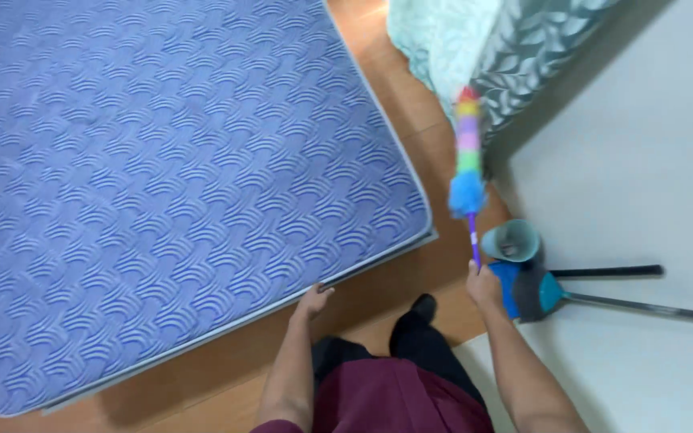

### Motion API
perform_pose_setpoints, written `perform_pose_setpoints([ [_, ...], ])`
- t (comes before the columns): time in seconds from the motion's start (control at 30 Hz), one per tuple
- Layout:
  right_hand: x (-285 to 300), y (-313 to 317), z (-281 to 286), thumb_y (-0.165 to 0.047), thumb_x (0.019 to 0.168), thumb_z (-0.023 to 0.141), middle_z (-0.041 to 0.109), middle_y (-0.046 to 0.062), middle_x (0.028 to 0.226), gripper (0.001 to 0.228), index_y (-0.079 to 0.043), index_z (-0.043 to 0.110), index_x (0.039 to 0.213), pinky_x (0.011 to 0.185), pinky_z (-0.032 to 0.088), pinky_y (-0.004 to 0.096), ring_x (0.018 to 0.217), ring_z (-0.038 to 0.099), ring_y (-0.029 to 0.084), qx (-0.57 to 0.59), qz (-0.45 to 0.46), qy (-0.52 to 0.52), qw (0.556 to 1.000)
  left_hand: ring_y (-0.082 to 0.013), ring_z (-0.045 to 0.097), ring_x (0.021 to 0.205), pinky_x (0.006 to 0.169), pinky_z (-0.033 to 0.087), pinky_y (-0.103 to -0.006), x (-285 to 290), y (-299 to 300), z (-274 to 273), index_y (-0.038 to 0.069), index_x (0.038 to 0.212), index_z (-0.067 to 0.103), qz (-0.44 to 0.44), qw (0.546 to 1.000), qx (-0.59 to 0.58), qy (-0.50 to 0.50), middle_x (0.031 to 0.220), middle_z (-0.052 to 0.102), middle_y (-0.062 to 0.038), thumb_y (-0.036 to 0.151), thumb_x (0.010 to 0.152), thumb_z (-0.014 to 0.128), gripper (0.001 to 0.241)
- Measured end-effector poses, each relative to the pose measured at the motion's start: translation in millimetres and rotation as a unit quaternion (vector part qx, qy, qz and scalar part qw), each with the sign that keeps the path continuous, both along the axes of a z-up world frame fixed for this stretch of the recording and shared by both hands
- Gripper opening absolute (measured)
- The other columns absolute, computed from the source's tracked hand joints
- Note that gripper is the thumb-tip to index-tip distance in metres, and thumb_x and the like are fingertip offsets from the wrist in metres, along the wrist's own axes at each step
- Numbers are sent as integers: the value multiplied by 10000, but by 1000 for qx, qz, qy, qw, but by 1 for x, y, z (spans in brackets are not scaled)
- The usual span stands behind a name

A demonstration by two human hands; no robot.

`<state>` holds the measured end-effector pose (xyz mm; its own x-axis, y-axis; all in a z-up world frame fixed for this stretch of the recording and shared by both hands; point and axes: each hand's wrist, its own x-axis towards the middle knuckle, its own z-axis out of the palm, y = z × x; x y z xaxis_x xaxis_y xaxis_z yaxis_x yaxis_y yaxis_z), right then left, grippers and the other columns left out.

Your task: Dusting various surfaces in a bedroom, including walls, a picture frame, and furniture, using a handheld duster.

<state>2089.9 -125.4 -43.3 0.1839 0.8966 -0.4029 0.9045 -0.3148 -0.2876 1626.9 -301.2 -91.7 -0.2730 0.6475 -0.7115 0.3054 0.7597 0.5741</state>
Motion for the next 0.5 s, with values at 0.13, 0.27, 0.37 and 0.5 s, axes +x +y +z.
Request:
perform_pose_setpoints([
  [0.13,87,56,47,-538,1123,425,712,316,991,601,-28,716,995,897,527,593,990,679,518,89,41,7,995,-314,623,1277,1055,478,-385,81,79,9,-16,1474,492,8,998,50,-44,1386,642,-216,462,902,693,772],
  [0.27,79,51,142,-542,1057,477,700,294,893,549,-50,704,975,800,530,585,893,675,505,74,88,90,989,-234,614,1114,954,510,-373,142,149,6,14,1457,533,49,983,89,-150,1329,642,-189,536,913,664,765],
  [0.37,51,45,179,-548,1008,506,697,261,854,510,-75,696,984,737,532,573,842,676,480,32,137,148,979,-220,594,1081,928,500,-392,168,204,28,61,1429,554,127,950,96,-269,1313,624,-126,656,930,507,777],
  [0.5,25,61,199,-555,970,525,734,192,872,445,-148,701,1007,744,527,562,875,682,443,-42,239,115,963,-295,593,1140,976,482,-488,185,270,115,125,1429,503,348,793,142,-479,1350,581,-95,781,926,319,847],
])
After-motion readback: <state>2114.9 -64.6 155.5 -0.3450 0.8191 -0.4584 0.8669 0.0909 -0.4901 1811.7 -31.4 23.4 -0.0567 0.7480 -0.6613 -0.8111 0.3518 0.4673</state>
